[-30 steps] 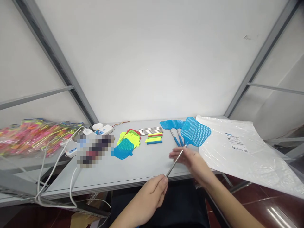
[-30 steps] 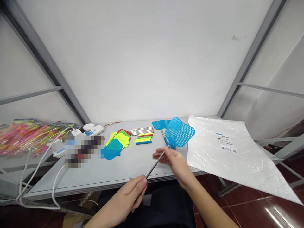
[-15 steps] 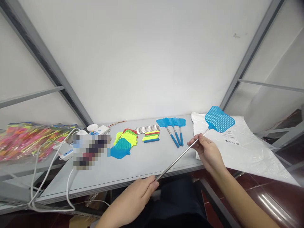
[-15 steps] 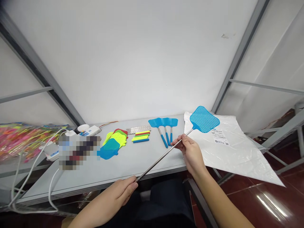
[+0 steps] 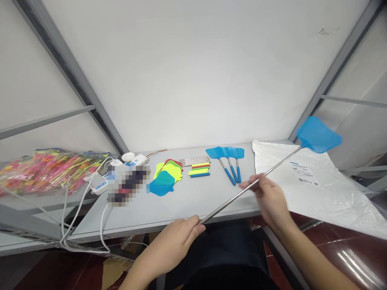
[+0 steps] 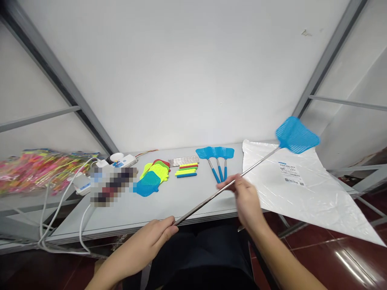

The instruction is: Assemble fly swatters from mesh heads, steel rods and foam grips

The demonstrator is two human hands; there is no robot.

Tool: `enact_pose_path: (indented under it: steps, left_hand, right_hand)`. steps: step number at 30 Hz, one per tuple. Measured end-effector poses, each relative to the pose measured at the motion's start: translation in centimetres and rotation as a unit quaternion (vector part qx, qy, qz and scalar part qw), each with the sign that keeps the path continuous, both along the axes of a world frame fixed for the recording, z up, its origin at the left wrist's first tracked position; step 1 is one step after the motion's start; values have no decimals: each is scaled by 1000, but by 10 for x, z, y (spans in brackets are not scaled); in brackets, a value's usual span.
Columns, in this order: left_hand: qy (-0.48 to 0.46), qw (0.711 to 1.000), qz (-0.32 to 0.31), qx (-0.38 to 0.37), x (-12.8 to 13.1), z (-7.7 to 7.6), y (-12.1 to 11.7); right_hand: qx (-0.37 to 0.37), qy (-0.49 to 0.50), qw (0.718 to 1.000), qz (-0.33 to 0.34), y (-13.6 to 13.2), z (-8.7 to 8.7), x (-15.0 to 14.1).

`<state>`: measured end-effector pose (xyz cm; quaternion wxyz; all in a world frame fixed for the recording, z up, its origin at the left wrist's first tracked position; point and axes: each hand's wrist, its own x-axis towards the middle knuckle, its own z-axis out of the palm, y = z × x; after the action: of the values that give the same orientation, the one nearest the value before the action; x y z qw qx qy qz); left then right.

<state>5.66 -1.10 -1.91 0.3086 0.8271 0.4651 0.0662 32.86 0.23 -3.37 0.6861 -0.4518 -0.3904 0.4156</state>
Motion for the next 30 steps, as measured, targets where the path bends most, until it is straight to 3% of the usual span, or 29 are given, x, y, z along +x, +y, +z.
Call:
enact_pose_path:
  steps: [4, 8, 10, 14, 17, 20, 24, 30]
  left_hand:
    - [-6, 999, -29, -12, -3, 3, 0]
    - [-17, 999, -28, -12, 8, 4, -2]
    - [-26, 999, -27, -11, 15, 3, -4]
    - [-31, 999, -25, -6, 19, -2, -5]
    - [-29, 999, -15, -11, 11, -5, -2]
    - [-32, 999, -22, -23, 0, -3, 0]
    - [-32, 998, -39, -44, -8, 7, -3]
    - [-6, 997, -31, -68, -19, 18, -5]
  right_hand:
    - [39, 30, 995, -87, 2, 13, 34]
    - [58, 45, 991, -108, -2, 15, 23]
    - [48, 42, 996, -62, -5, 10, 3]
    - [-43, 43, 990, 131, -14, -4, -39]
    - [-83, 42, 983, 160, -17, -8, -49]
    - [-62, 16, 990, 129, -18, -2, -37]
    - [-31, 15, 997, 65, -23, 19, -13]
    - [3, 57, 997, -60, -26, 43, 22]
